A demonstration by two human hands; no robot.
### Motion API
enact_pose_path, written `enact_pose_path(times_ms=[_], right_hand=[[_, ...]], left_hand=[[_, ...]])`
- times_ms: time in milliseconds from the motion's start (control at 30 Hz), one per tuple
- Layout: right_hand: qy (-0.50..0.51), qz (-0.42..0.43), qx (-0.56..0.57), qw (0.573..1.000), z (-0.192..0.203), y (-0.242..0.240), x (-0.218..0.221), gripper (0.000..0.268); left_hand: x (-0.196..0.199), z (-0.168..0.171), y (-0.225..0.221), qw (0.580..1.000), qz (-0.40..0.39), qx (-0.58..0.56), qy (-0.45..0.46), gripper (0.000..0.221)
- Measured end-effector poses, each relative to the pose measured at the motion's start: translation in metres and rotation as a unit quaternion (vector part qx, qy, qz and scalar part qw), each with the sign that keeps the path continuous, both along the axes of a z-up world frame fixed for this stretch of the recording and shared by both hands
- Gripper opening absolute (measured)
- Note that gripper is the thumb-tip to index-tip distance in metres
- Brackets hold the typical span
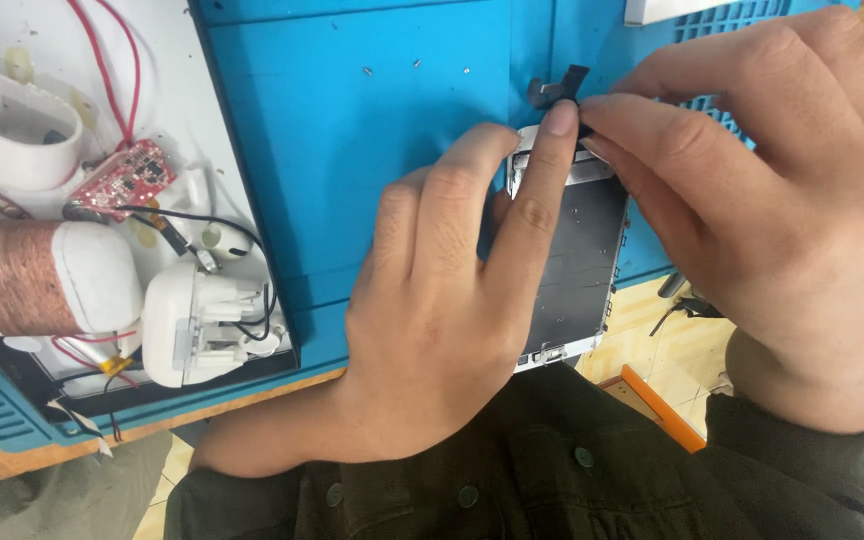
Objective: Repairing a smartphone screen by securing internal components with a screwdriver and tweezers
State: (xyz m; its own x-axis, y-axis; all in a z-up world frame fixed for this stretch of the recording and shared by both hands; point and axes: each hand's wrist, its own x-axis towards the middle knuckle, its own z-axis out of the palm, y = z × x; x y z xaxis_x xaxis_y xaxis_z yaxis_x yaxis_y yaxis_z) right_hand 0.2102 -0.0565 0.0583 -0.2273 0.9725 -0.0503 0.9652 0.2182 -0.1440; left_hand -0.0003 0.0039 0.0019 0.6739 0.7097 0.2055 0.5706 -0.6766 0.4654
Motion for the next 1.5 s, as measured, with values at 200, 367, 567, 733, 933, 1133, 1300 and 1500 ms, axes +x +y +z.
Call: enact_pose_path(times_ms=[200,367,567,733,933,1133,1300,1500], right_hand=[[-0.038,0.01,0.009,0.999,0.0,0.001,0.001,0.007],[-0.054,-0.002,0.013,0.998,-0.001,0.0,-0.001,0.013],[0.041,-0.016,0.003,0.999,-0.01,0.003,0.002,0.014],[0.098,-0.055,0.02,0.993,-0.014,0.001,-0.003,0.011],[0.101,-0.035,0.024,0.994,-0.017,-0.001,-0.003,0.005],[0.005,-0.015,0.071,0.997,-0.021,-0.004,-0.003,0.014],[-0.083,0.012,0.092,0.992,-0.023,-0.008,0.001,0.01],[0.031,-0.04,0.067,0.996,-0.015,-0.005,-0.008,0.012]], left_hand=[[0.0,0.002,0.002,1.0,0.001,-0.002,-0.01,0.042],[-0.001,0.002,0.002,1.0,-0.002,-0.002,-0.019,0.038],[-0.002,0.003,0.002,0.999,-0.004,-0.017,-0.038,0.034],[0.0,-0.002,-0.001,0.999,-0.006,-0.009,-0.043,0.038],[0.0,0.0,0.001,0.999,-0.002,0.012,-0.038,0.035],[0.001,0.001,0.001,0.999,0.003,0.014,-0.037,0.035],[0.001,0.005,0.005,1.0,-0.007,0.008,-0.026,0.034],[0.001,0.004,-0.001,0.999,0.014,-0.007,-0.036,0.038]])
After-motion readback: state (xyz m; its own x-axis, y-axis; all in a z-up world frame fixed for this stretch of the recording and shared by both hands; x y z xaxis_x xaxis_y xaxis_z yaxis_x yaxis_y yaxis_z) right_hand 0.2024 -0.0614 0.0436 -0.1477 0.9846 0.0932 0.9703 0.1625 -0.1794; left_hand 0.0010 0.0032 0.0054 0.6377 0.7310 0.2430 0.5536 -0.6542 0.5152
